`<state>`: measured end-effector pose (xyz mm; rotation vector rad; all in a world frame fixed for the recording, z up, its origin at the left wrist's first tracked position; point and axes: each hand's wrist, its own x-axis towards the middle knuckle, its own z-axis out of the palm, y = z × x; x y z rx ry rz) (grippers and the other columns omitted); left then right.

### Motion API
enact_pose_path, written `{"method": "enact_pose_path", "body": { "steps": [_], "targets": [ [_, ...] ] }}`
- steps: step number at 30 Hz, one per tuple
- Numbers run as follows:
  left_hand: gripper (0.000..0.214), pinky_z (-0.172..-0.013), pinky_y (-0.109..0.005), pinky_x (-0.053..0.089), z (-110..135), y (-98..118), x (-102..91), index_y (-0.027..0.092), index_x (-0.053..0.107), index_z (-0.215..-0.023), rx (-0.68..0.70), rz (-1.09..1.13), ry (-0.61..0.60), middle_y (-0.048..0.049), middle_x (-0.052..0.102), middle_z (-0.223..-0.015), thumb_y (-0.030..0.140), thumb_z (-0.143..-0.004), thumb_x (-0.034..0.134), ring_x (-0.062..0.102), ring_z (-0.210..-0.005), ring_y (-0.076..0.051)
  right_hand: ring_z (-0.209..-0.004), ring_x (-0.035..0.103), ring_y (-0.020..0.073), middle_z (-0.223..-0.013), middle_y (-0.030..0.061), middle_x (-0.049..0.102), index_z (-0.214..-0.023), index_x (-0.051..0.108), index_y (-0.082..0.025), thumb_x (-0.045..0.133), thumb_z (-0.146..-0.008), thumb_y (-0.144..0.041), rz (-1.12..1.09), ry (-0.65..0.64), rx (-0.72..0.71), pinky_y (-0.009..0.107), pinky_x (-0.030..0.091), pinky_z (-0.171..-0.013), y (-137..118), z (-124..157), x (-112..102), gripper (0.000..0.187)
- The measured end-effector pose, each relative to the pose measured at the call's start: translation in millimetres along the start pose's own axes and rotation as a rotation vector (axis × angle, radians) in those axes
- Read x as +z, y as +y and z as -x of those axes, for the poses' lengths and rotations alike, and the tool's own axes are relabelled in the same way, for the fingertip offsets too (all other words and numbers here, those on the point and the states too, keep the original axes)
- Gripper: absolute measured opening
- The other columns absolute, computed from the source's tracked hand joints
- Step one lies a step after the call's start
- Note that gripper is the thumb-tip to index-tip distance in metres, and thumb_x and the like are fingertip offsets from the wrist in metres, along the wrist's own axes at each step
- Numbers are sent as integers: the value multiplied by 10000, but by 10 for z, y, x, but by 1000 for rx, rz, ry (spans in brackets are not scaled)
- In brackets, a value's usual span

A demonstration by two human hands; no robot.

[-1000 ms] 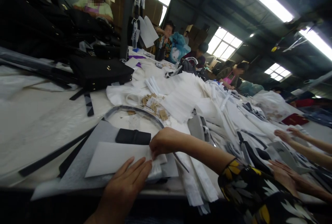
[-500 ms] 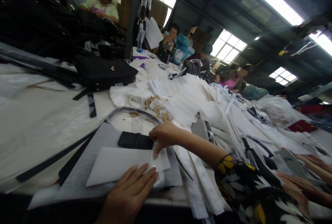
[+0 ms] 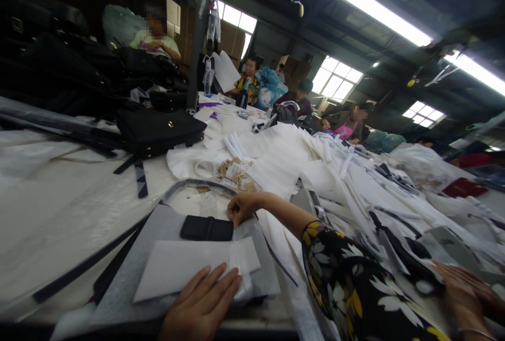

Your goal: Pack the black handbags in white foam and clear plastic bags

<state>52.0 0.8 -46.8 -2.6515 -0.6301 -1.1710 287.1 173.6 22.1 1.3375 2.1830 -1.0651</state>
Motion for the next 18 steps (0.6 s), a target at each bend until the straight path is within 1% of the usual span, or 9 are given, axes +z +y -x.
{"method": "enact_pose_path", "body": {
  "steps": [4, 6, 8, 9, 11, 12, 13, 15, 18],
  "targets": [
    [436, -1247, -316, 152, 83, -20, 46, 260, 630, -1299, 30, -52, -19, 91, 593, -1387, 126, -1029, 316, 576, -1252, -125, -876, 665, 202, -880, 37, 736, -901, 721, -162, 773, -786, -162, 108, 271, 72, 269, 454, -776, -152, 220, 47, 126],
    [427, -1235, -317, 212, 103, -25, 62, 253, 622, -1312, 38, -73, -24, 76, 592, -1390, 133, -1028, 326, 580, -1253, -136, -995, 660, 251, -1013, 96, 739, -999, 725, -164, 664, -894, -208, 137, 407, 98, 323, 452, -852, -250, 396, 172, 130],
    [409, -1191, -296, 317, 96, -18, 63, 255, 615, -1318, 33, -65, -24, 59, 613, -1368, 139, -1023, 357, 595, -1236, -137, -1081, 647, 271, -1143, 117, 718, -1169, 689, -188, 597, -951, -379, 134, 453, 65, 342, 460, -902, -340, 564, 385, 303],
    [404, -1158, -283, 369, 81, -8, 58, 259, 616, -1316, 22, -49, -21, 51, 632, -1347, 137, -1018, 372, 609, -1219, -134, -1123, 635, 286, -1208, 134, 695, -1273, 637, -185, 602, -933, -480, 144, 465, 35, 356, 462, -933, -377, 631, 514, 452],
    [397, -1090, -272, 450, 32, 28, 34, 265, 634, -1290, -28, -9, -10, 32, 675, -1288, 125, -1004, 397, 639, -1173, -133, -1217, 585, 330, -1322, 195, 623, -1446, 474, -125, 644, -854, -613, 196, 508, -20, 419, 426, -1032, -430, 714, 772, 786],
    [396, -1065, -280, 476, 2, 50, 13, 265, 644, -1274, -54, 15, -16, 23, 691, -1261, 119, -994, 406, 652, -1152, -136, -1257, 553, 351, -1356, 231, 586, -1488, 399, -79, 660, -832, -630, 229, 540, -33, 460, 384, -1082, -446, 730, 883, 896],
    [399, -1050, -297, 494, -30, 70, -15, 262, 645, -1269, -76, 34, -40, 12, 698, -1249, 113, -982, 410, 659, -1141, -143, -1287, 526, 364, -1376, 256, 559, -1505, 353, -44, 663, -830, -628, 256, 570, -39, 493, 335, -1120, -454, 733, 972, 944],
    [418, -1037, -328, 511, -87, 83, -110, 241, 606, -1314, -93, 53, -116, -11, 682, -1278, 116, -964, 415, 653, -1152, -156, -1310, 505, 363, -1389, 258, 546, -1511, 333, -32, 648, -855, -603, 274, 594, -38, 520, 275, -1156, -455, 715, 1072, 925],
    [468, -1030, -346, 516, -124, -28, -366, 172, 483, -1429, -27, -31, -226, -61, 589, -1404, 141, -969, 407, 593, -1244, -185, -1298, 517, 366, -1374, 256, 560, -1508, 343, -45, 641, -864, -591, 268, 583, -49, 529, 289, -1143, -435, 681, 1065, 896]
  ]
}}
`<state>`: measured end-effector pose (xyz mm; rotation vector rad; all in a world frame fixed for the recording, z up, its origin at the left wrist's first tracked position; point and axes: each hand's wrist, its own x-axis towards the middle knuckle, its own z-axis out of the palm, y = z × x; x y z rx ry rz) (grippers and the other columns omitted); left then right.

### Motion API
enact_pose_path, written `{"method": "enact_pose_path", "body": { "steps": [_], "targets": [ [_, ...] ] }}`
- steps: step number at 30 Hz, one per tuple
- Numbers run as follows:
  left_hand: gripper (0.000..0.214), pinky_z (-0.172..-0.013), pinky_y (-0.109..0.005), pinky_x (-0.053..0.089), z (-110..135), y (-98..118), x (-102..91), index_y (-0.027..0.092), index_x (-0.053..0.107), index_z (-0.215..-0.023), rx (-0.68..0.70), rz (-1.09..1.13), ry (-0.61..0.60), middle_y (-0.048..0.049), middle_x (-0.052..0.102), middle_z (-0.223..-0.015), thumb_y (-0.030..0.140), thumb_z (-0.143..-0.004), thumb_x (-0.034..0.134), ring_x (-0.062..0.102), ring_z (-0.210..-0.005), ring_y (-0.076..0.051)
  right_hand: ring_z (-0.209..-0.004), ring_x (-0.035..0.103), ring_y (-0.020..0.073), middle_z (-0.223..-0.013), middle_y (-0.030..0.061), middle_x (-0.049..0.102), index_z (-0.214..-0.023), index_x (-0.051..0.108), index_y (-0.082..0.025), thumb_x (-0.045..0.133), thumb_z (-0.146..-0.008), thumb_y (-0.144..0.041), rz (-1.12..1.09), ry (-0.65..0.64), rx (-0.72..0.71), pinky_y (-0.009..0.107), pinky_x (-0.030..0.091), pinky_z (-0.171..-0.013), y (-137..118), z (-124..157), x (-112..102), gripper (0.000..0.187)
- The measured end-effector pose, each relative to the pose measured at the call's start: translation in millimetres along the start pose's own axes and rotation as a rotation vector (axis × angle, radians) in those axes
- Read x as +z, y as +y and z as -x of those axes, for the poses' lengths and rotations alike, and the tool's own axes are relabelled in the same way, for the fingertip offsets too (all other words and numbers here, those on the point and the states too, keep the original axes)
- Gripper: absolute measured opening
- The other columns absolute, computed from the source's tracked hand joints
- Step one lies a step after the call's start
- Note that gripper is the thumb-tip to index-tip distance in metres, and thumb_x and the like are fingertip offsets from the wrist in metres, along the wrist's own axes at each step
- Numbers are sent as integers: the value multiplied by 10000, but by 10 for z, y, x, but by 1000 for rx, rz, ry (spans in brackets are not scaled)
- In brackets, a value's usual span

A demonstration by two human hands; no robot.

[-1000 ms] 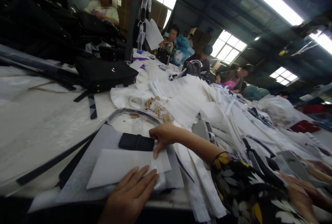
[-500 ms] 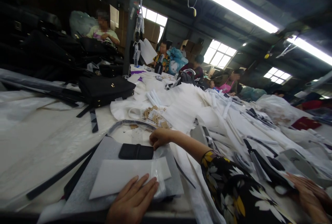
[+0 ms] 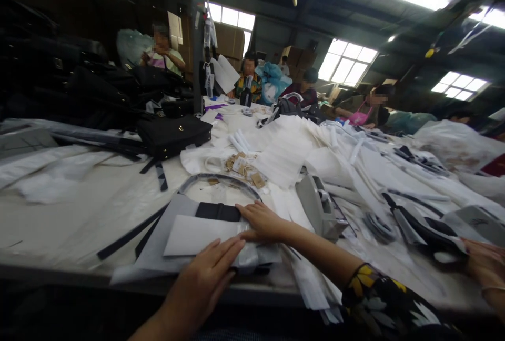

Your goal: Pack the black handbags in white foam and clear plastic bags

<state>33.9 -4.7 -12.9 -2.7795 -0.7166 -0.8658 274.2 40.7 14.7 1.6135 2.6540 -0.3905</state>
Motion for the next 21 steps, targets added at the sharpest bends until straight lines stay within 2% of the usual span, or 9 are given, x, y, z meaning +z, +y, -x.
{"method": "enact_pose_path", "body": {
  "steps": [4, 6, 8, 10, 12, 13, 15, 18, 21],
  "targets": [
    [465, -1075, -477, 457, 170, -400, -368, 149, 446, -1456, 127, -265, -65, -78, 532, -1457, 184, -997, 375, 538, -1308, -267, -1246, 557, 388, -1319, 269, 597, -1497, 367, -40, 661, -822, -639, -25, -17, -2, 534, 337, -1104, 37, -59, -83, 949],
    [475, -1088, -460, 436, 292, -588, -448, 158, 415, -1478, 139, -310, -86, -78, 538, -1452, 189, -1009, 342, 559, -1287, -249, -1235, 563, 385, -1317, 260, 601, -1483, 398, -54, 691, -801, -630, -31, -16, 12, 533, 341, -1102, 0, -44, -136, 940],
    [499, -1093, -427, 431, 410, -701, -432, 174, 364, -1508, 130, -287, -100, -74, 539, -1452, 188, -1009, 341, 560, -1287, -225, -1250, 549, 364, -1357, 235, 580, -1445, 464, -97, 721, -811, -559, -40, 88, 32, 510, 353, -1097, -119, 42, -184, 825],
    [525, -1097, -410, 426, 507, -744, -355, 189, 325, -1527, 108, -246, -107, -72, 537, -1455, 180, -1003, 352, 543, -1306, -214, -1208, 574, 315, -1310, 186, 622, -1323, 587, -148, 669, -890, -434, -105, 324, 85, 448, 404, -1048, -337, 217, -195, 525],
    [538, -1105, -402, 415, 575, -748, -268, 200, 317, -1531, 81, -219, -111, -75, 526, -1464, 163, -995, 353, 520, -1329, -211, -1005, 656, 246, -1056, 123, 719, -1059, 699, -179, 533, -978, -352, -290, 511, 179, 363, 474, -911, -627, 446, -126, 253],
    [537, -1107, -397, 411, 600, -748, -234, 204, 323, -1529, 73, -210, -110, -76, 522, -1468, 163, -995, 353, 515, -1333, -211, -846, 678, 211, -878, 89, 727, -911, 703, -185, 484, -999, -364, -437, 504, 236, 328, 496, -810, -779, 556, -54, 296],
    [525, -1103, -396, 411, 635, -757, -189, 206, 329, -1527, 58, -199, -119, -80, 508, -1479, 200, -1004, 362, 509, -1339, -220, -580, 643, 163, -631, 26, 669, -817, 662, -191, 488, -986, -449, -803, 296, 364, 273, 484, -603, -1047, 721, 155, 353],
    [523, -1078, -395, 430, 662, -802, -169, 216, 324, -1530, 71, -205, -143, -73, 493, -1493, 287, -1014, 371, 514, -1334, -237, -515, 631, 161, -626, 6, 664, -907, 608, -190, 640, -860, -554, -1282, 143, 548, 242, 456, -494, -1272, 782, 496, 369],
    [505, -1042, -384, 455, 661, -841, -172, 268, 338, -1526, 97, -221, -124, -55, 495, -1494, 300, -1022, 335, 529, -1321, -242, -670, 647, 155, -733, 10, 657, -834, 595, -177, 793, -699, -569, -1561, 268, 555, 258, 498, -627, -1334, 727, 669, 460]
  ]
}}
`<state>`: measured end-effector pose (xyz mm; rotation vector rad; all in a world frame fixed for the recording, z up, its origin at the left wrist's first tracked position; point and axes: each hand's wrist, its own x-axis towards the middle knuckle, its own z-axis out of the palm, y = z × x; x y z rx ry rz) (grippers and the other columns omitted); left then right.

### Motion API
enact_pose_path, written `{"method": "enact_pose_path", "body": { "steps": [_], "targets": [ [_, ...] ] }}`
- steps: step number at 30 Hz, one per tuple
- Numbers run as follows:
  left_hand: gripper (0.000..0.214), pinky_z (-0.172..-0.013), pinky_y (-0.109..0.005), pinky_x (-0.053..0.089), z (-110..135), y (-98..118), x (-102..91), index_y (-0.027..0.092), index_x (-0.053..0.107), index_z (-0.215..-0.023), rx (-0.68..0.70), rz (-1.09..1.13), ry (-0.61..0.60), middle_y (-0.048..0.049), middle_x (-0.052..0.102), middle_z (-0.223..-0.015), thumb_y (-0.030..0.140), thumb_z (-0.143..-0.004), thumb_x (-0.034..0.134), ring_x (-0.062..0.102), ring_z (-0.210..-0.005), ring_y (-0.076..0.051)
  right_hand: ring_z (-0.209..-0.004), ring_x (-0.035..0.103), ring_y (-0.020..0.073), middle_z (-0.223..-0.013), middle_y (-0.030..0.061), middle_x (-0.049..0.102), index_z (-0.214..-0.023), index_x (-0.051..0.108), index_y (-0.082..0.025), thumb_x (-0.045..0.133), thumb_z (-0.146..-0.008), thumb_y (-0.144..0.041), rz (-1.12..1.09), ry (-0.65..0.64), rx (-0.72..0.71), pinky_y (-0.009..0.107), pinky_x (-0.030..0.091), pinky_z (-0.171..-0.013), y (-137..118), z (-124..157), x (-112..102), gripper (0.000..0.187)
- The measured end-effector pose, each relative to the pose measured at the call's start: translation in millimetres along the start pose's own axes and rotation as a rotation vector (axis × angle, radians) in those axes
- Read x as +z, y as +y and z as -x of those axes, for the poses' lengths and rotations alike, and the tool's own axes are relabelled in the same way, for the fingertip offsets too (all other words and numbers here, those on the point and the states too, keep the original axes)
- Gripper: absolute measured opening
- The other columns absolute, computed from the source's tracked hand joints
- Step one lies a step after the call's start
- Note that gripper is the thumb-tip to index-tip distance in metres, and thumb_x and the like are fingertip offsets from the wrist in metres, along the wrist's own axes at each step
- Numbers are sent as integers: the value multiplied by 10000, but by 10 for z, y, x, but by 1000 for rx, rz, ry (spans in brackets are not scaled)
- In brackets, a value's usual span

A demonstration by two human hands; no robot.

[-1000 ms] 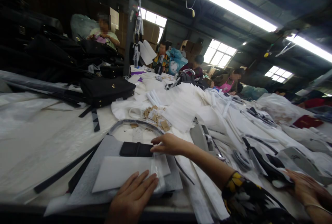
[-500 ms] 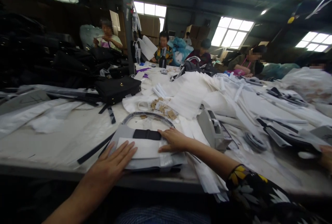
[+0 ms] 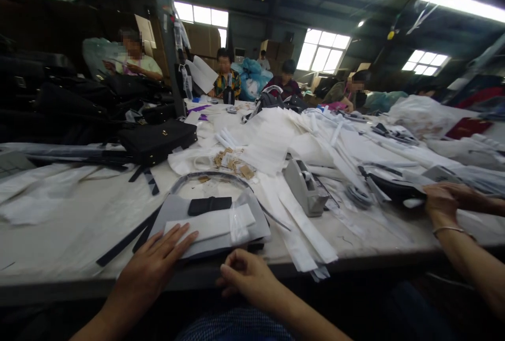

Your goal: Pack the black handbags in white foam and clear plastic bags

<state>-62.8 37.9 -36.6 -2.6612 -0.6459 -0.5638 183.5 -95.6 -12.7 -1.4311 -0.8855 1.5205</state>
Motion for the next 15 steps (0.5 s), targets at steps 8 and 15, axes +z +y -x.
{"method": "enact_pose_path", "body": {
  "steps": [8, 15],
  "targets": [
    [733, -999, -433, 488, 40, -15, 14, 252, 296, -1543, -79, 25, 59, -115, 517, -1469, 644, -938, 429, 568, -1265, -315, -733, 570, 109, -727, -34, 580, -748, 646, -187, 915, -591, -408, -419, -98, -183, 216, 451, -720, -49, 30, 360, 382],
    [644, -967, -400, 507, 57, -9, 73, 209, 193, -1573, -233, 8, 187, -134, 533, -1450, 427, -1008, 411, 625, -1185, -288, -1256, 569, 235, -1361, 69, 598, -1055, 708, -232, 752, -816, -386, 148, -104, -577, 357, 465, -1047, -268, -56, 88, 288]
  ]
}}
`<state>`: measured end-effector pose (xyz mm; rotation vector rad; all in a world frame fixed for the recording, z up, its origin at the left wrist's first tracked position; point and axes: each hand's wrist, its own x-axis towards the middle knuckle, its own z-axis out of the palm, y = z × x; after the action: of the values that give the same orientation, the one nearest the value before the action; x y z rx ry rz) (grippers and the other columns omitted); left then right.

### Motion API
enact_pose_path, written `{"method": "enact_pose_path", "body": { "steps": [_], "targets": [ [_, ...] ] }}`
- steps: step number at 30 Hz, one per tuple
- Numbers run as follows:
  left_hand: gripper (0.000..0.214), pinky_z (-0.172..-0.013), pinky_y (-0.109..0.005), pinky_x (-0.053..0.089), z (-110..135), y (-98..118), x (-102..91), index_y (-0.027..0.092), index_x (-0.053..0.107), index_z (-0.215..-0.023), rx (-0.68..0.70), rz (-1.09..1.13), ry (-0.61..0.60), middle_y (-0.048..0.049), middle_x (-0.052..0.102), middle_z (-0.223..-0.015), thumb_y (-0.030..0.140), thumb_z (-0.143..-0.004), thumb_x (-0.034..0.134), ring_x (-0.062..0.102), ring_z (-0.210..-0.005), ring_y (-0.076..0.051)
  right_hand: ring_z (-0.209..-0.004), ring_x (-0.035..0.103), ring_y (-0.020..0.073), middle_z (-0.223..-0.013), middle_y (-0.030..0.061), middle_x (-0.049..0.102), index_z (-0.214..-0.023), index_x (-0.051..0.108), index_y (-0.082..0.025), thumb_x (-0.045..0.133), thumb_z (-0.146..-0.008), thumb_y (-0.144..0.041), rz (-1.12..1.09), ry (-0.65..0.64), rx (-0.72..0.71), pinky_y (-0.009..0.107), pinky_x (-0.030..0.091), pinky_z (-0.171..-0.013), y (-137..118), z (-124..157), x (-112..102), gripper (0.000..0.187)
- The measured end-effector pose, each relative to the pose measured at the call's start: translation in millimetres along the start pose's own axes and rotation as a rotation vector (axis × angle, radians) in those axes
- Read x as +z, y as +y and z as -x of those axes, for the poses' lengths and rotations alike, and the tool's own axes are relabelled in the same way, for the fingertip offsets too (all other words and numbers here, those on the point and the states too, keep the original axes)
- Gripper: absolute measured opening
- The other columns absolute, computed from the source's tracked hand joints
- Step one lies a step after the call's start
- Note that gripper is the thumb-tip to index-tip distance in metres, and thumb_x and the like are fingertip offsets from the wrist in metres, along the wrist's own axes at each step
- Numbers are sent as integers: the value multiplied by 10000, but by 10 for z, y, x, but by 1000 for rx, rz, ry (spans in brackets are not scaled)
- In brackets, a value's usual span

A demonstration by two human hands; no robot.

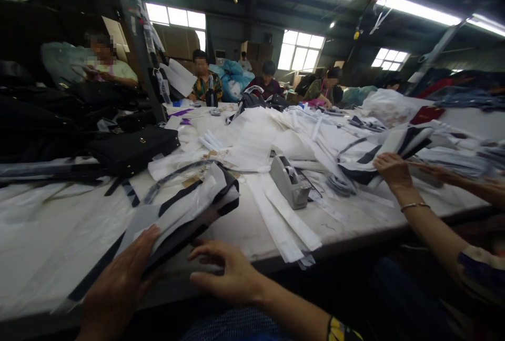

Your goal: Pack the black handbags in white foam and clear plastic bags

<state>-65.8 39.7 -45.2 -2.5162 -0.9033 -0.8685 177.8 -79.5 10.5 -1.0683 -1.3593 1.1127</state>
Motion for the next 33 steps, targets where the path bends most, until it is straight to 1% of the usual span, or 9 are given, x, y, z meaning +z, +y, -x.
{"method": "enact_pose_path", "body": {
  "steps": [3, 6, 8, 12, 20, 24, 26, 30, 33],
  "targets": [
    [599, -997, -394, 490, -45, 68, 13, 242, 201, -1572, 17, -9, -11, -102, 500, -1487, 383, -1019, 379, 609, -1216, -279, -1208, 598, 234, -1241, 98, 679, -1154, 694, -215, 571, -937, -208, 675, 102, -100, 388, 447, -1069, 70, -27, -585, 250],
    [581, -1002, -390, 483, -100, 135, 30, 266, 215, -1569, -23, -3, -5, -71, 483, -1504, 410, -1022, 347, 603, -1224, -274, -1395, 422, 298, -1442, 174, 531, -1295, 617, -145, 536, -930, -96, 1181, 172, 32, 491, 328, -1151, 213, -50, -1200, 377],
    [586, -981, -387, 493, -134, 160, 45, 271, 227, -1566, -68, 19, 12, -55, 494, -1496, 456, -1018, 324, 617, -1200, -273, -1436, 355, 330, -1490, 202, 466, -1329, 585, -129, 587, -912, -99, 1344, 150, 158, 546, 296, -1151, 309, -77, -1501, 418],
    [586, -933, -381, 511, -183, 173, 66, 289, 221, -1566, -136, 31, 34, -33, 508, -1486, 449, -1014, 336, 638, -1163, -265, -1297, 540, 271, -1221, 93, 701, -1046, 727, -202, 618, -932, -175, 1356, 89, 163, 467, 350, -1119, 373, -193, -1763, 161],
    [587, -930, -389, 519, -263, 198, 39, 293, 213, -1568, -131, -2, 46, -40, 520, -1474, 481, -1019, 299, 658, -1126, -258, -1147, 640, 201, -1195, 57, 721, -1058, 739, -232, 547, -983, -267, 1153, 144, -39, 331, 420, -1058, 37, -136, -1227, 209],
    [591, -913, -387, 531, -299, 207, 10, 293, 229, -1564, -165, -20, 59, -38, 534, -1462, 498, -1017, 311, 679, -1075, -260, -971, 714, 222, -1024, 38, 772, -999, 775, -251, 610, -939, -388, 855, -103, 70, 289, 520, -887, -9, 97, -838, 223],
    [594, -913, -386, 534, -304, 207, 1, 290, 237, -1563, -175, -20, 53, -40, 541, -1455, 509, -1015, 310, 685, -1060, -262, -1017, 705, 238, -1066, 58, 764, -1061, 768, -235, 593, -944, -451, 818, -54, 131, 304, 517, -924, 47, 109, -762, 301],
    [581, -934, -377, 532, -295, 205, 1, 296, 232, -1563, -186, -7, 71, -39, 545, -1451, 471, -1019, 336, 686, -1062, -253, -1414, 392, 363, -1513, 208, 433, -1428, 517, -94, 625, -916, -467, 1024, 197, 192, 489, 309, -1173, 325, -50, -698, 642],
    [581, -916, -365, 545, -291, 209, 1, 290, 234, -1562, -204, 0, 92, -44, 556, -1440, 443, -1017, 371, 692, -1055, -245, -1489, 177, 415, -1593, 252, 227, -1506, 377, -50, 650, -872, -545, 1120, 32, 167, 584, 178, -1202, 536, -143, -568, 849]
  ]
}}
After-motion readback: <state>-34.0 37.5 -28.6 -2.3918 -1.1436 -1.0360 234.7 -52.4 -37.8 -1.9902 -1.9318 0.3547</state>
